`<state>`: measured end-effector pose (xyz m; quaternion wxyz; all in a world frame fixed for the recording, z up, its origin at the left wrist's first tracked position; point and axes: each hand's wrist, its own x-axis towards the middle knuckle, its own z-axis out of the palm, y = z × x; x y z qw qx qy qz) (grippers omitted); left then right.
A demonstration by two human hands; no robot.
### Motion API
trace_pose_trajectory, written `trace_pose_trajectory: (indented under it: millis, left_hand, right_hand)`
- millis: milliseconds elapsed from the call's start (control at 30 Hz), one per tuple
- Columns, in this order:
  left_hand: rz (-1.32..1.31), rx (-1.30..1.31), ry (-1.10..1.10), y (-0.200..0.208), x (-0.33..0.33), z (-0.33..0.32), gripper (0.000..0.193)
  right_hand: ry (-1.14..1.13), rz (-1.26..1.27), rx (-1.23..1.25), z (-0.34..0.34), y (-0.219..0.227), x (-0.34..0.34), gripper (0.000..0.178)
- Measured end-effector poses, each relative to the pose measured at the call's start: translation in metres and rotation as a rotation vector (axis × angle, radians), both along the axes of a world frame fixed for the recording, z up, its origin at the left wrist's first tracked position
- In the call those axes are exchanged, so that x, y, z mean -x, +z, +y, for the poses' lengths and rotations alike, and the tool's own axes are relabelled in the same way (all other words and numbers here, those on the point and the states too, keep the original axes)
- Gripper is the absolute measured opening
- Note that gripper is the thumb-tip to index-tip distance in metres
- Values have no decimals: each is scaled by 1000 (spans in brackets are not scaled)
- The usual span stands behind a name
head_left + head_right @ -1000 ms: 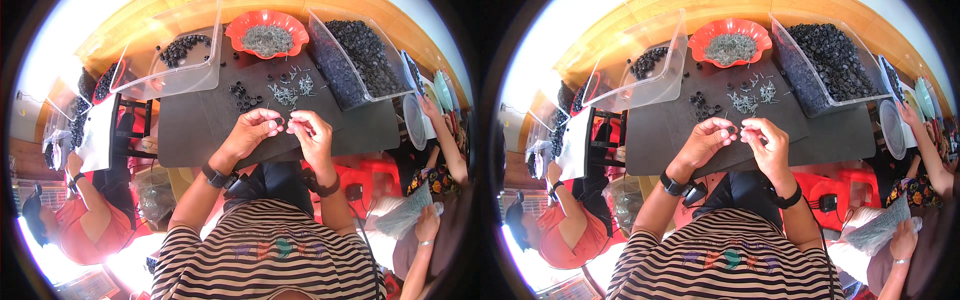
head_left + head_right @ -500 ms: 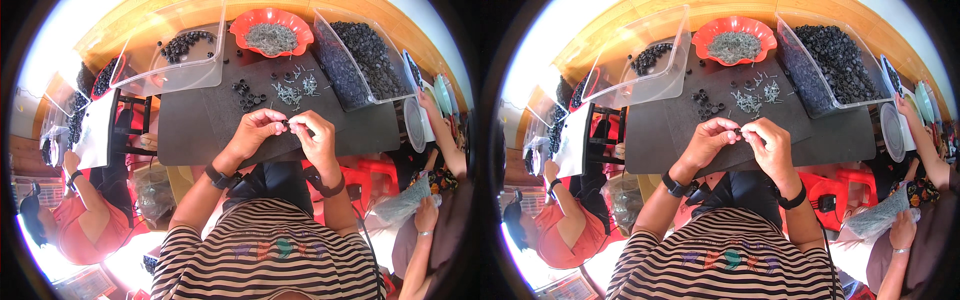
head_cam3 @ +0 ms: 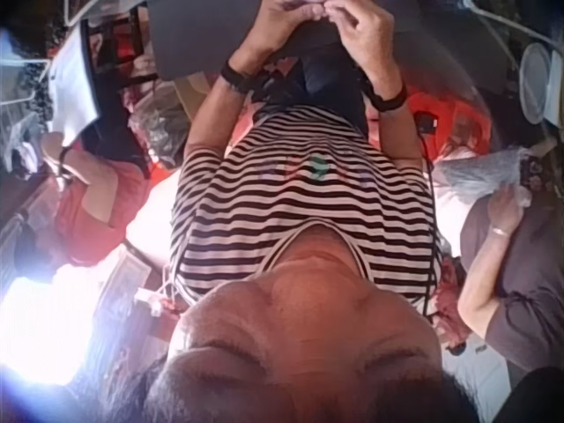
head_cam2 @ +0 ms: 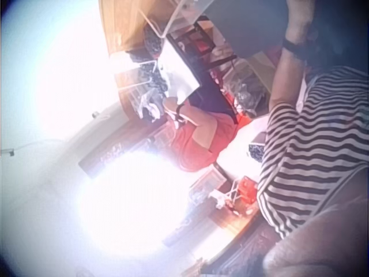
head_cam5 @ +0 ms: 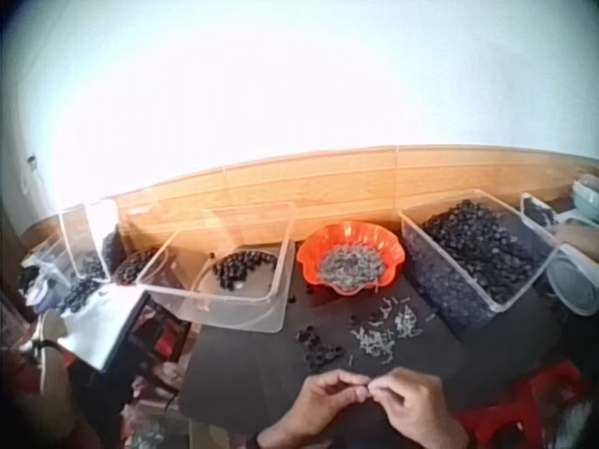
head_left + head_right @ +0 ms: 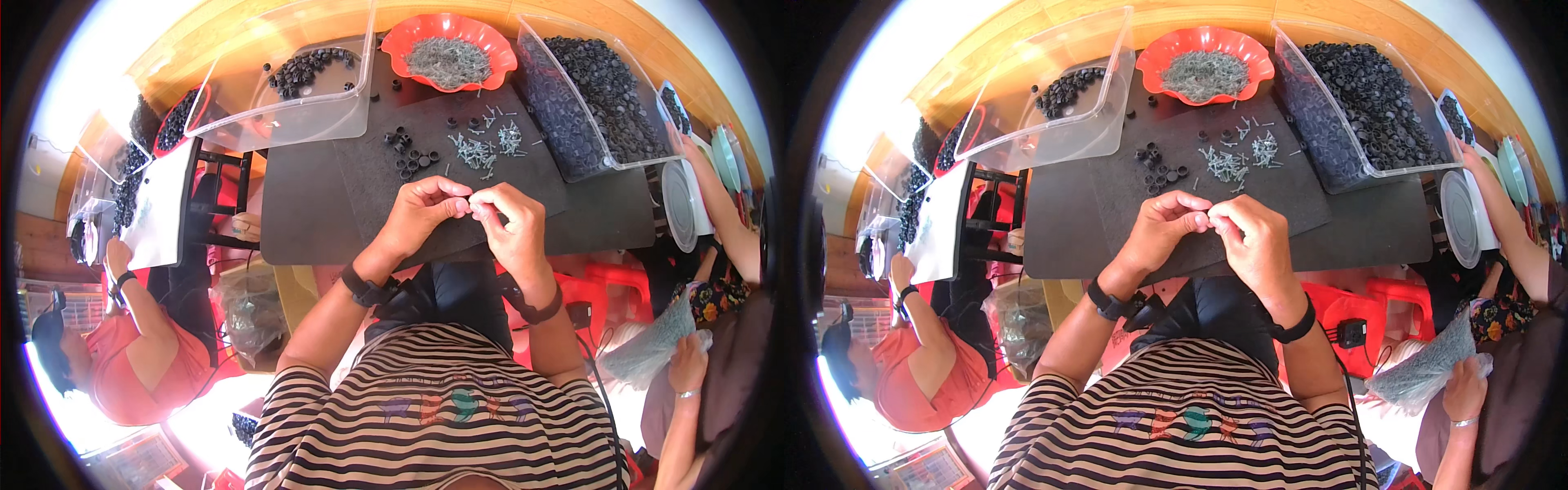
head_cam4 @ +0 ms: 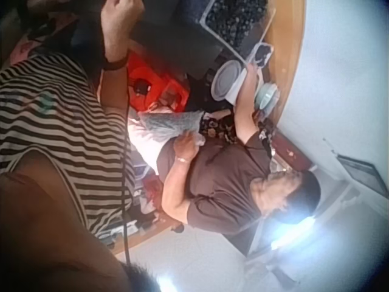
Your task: Assembling and sorting small plastic and metal components at a workshop table.
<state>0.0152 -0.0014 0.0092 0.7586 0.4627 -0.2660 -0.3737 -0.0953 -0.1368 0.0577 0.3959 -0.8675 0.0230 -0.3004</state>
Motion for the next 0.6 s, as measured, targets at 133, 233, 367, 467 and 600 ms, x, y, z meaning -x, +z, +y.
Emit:
trace_pose_trajectory:
  millis: [133,233,367,467,600]
  left_hand:
    - [56,12,6,-2,-1,1,17]
    - [110,14,2,0,-2,2,18]
    - [126,43,-18,0,-1,1,18]
    - [149,61,-26,-1,-2,2,18]
    - [150,57,-51,-1,-2,2,18]
  right_hand:
    - [-14,11,-407,6,6,1,10]
    - [28,-34,-230,-2,2,0,10]
    - [22,-38,-160,-3,-5,-1,11]
    - [3,-47,-155,-2,-9,-3,10]
    - [-8,-81,-215,4,-1,-4,9]
